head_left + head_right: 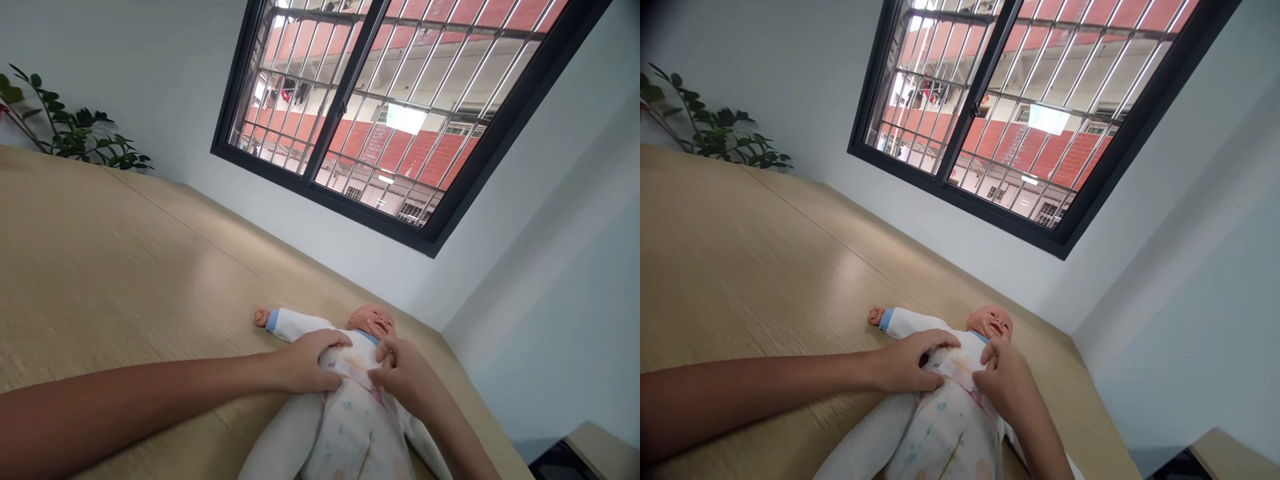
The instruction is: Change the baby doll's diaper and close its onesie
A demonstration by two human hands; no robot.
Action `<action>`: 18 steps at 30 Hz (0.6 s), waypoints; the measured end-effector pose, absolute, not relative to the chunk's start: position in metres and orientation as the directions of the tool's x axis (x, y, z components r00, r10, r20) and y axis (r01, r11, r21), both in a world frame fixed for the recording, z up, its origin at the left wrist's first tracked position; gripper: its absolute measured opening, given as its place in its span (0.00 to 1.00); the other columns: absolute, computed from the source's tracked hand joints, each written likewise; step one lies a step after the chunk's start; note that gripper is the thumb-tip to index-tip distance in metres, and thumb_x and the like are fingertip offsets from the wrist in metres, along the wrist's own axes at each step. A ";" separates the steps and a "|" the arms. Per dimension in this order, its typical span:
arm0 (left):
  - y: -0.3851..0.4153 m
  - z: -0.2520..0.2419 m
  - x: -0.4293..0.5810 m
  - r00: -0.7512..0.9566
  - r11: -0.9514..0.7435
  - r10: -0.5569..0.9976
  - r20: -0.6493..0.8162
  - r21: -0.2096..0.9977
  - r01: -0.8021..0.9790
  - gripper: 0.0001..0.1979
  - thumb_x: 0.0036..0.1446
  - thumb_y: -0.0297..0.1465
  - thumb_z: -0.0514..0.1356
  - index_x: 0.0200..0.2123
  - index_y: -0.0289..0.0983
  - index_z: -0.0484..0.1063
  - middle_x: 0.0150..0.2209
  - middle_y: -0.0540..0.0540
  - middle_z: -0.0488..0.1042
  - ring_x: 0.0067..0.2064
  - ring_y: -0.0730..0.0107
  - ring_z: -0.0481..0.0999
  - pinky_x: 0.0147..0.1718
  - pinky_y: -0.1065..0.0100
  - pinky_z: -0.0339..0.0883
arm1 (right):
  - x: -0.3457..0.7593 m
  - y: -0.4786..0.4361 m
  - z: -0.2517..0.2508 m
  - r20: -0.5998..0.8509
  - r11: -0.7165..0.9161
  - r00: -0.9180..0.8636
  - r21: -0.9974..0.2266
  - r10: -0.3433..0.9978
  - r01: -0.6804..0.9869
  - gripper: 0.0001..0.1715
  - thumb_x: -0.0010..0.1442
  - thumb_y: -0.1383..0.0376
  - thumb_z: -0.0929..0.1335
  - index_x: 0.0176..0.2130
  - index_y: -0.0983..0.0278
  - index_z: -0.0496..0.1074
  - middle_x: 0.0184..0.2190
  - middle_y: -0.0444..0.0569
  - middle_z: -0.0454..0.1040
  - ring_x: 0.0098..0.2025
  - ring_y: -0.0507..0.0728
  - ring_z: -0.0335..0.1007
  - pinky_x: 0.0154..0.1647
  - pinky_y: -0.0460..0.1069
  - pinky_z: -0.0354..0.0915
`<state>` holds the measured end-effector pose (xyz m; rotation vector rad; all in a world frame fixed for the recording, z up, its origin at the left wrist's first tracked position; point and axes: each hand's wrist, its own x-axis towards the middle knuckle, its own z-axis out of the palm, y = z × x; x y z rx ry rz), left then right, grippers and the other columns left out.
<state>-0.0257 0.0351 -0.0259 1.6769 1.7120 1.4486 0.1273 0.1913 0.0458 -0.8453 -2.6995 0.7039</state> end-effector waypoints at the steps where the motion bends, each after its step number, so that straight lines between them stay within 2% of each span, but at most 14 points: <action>1: 0.034 -0.022 -0.024 -0.234 -0.246 0.858 0.458 0.765 0.595 0.27 0.45 0.26 0.63 0.52 0.39 0.71 0.48 0.46 0.73 0.49 0.58 0.72 0.46 0.63 0.66 | 0.133 0.198 0.049 0.123 0.729 -0.796 -0.503 0.593 0.465 0.09 0.46 0.73 0.68 0.27 0.63 0.61 0.15 0.37 0.63 0.21 0.50 0.59 0.23 0.45 0.51; 4: 0.030 -0.010 -0.016 -0.132 -0.341 0.797 0.589 0.620 0.706 0.20 0.46 0.21 0.58 0.45 0.37 0.75 0.43 0.47 0.75 0.46 0.62 0.73 0.48 0.64 0.65 | 0.155 0.216 0.049 0.194 0.697 -0.774 -0.601 0.603 0.391 0.12 0.54 0.59 0.69 0.28 0.63 0.64 0.17 0.40 0.65 0.22 0.51 0.58 0.24 0.46 0.53; 6: 0.027 -0.005 -0.008 -0.053 -0.368 0.806 0.590 0.569 0.736 0.17 0.50 0.21 0.55 0.43 0.36 0.76 0.36 0.48 0.76 0.39 0.65 0.74 0.43 0.65 0.66 | 0.170 0.219 0.037 0.186 0.641 -0.773 -0.690 0.606 0.337 0.19 0.57 0.51 0.67 0.28 0.63 0.65 0.17 0.41 0.65 0.20 0.50 0.55 0.22 0.46 0.50; 8: 0.024 -0.002 0.000 -0.005 -0.372 0.821 0.571 0.542 0.753 0.16 0.53 0.22 0.55 0.43 0.36 0.77 0.32 0.48 0.75 0.36 0.65 0.73 0.41 0.65 0.66 | 0.181 0.213 0.017 0.150 0.570 -0.781 -0.766 0.606 0.295 0.24 0.59 0.46 0.66 0.28 0.63 0.64 0.17 0.40 0.63 0.18 0.49 0.52 0.21 0.45 0.46; 11: 0.023 -0.006 0.006 0.020 -0.385 0.824 0.566 0.535 0.752 0.13 0.55 0.24 0.58 0.44 0.36 0.77 0.38 0.47 0.76 0.42 0.61 0.75 0.47 0.64 0.66 | 0.188 0.196 -0.012 0.137 0.497 -0.793 -0.838 0.594 0.227 0.30 0.58 0.41 0.66 0.25 0.63 0.61 0.17 0.39 0.58 0.18 0.48 0.49 0.21 0.45 0.43; 14: 0.025 -0.015 0.003 0.013 -0.402 0.827 0.562 0.575 0.712 0.15 0.54 0.27 0.63 0.47 0.37 0.75 0.46 0.47 0.76 0.49 0.60 0.73 0.53 0.63 0.63 | 0.188 0.182 -0.032 0.253 0.516 -0.734 -0.843 0.631 0.152 0.30 0.58 0.41 0.67 0.25 0.64 0.61 0.19 0.39 0.53 0.22 0.49 0.48 0.22 0.45 0.46; 18: 0.026 -0.023 -0.003 -0.004 -0.414 0.836 0.548 0.636 0.651 0.18 0.56 0.31 0.64 0.50 0.40 0.72 0.50 0.48 0.73 0.54 0.62 0.69 0.57 0.63 0.60 | 0.191 0.182 -0.048 0.310 0.489 -0.636 -0.864 0.707 0.123 0.29 0.61 0.42 0.66 0.27 0.65 0.64 0.21 0.40 0.55 0.24 0.50 0.50 0.23 0.45 0.50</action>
